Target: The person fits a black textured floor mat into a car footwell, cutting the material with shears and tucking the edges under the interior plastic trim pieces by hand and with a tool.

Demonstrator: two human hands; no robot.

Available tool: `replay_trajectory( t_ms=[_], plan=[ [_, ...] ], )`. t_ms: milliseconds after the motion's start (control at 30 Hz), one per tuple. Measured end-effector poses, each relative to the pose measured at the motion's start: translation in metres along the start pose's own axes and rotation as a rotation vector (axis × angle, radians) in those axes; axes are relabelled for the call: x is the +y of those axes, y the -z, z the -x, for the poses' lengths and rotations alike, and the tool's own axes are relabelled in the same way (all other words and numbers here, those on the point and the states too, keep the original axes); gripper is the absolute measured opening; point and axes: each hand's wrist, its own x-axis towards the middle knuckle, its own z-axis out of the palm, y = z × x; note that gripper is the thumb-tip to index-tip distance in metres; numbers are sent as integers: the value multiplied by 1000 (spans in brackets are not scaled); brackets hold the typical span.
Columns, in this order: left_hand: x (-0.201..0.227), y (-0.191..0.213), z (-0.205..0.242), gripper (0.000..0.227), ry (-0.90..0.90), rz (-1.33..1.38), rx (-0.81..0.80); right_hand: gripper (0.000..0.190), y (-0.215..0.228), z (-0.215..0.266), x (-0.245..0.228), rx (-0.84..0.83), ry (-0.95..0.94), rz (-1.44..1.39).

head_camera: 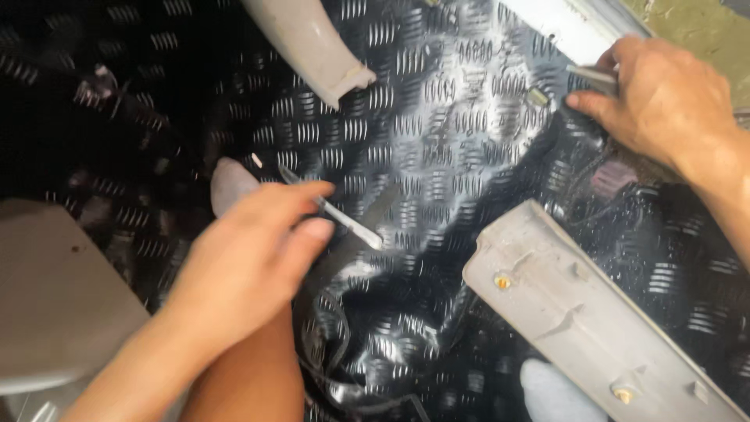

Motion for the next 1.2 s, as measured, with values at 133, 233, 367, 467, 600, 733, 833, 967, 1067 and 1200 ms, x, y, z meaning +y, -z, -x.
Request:
replay_trajectory(
  t_ms=[133, 233, 367, 467, 600, 733, 833, 967, 1067, 1200],
  plan=[
    [18, -36, -65, 40, -360, -261, -281, 47, 2, 0, 2, 23, 57, -4],
    [14, -58, -99, 45, -440, -467, -334, 39, -9, -3, 10, -22, 73, -15],
    [-5, -82, -132, 62, -446, -501, -301, 39, -19, -6, 13, -56, 64, -25],
    [-11, -90, -148, 71, -491, -559, -256, 41, -13, -13, 10, -101, 20, -25],
    [-10, -97, -144, 73, -517, -600, -317, 40, -6, -12, 7, -128, 26, -97],
    [1, -90, -156, 74, -577, -637, -369, 41, 3, -19, 1, -139, 5, -54],
    [15, -91, -177, 73, -633, -652, -311, 40, 5, -16, -4, -137, 9, -40],
    [42, -113, -207, 84, -652, -747, -312, 41, 9, -16, -9, -200, -20, 14],
    [52, -131, -215, 100, -516, -695, -429, 40, 14, -25, -10, -239, -14, 69],
    [49, -142, -210, 111, -439, -675, -427, 53, 13, -31, -12, -119, 28, 108]
  ],
)
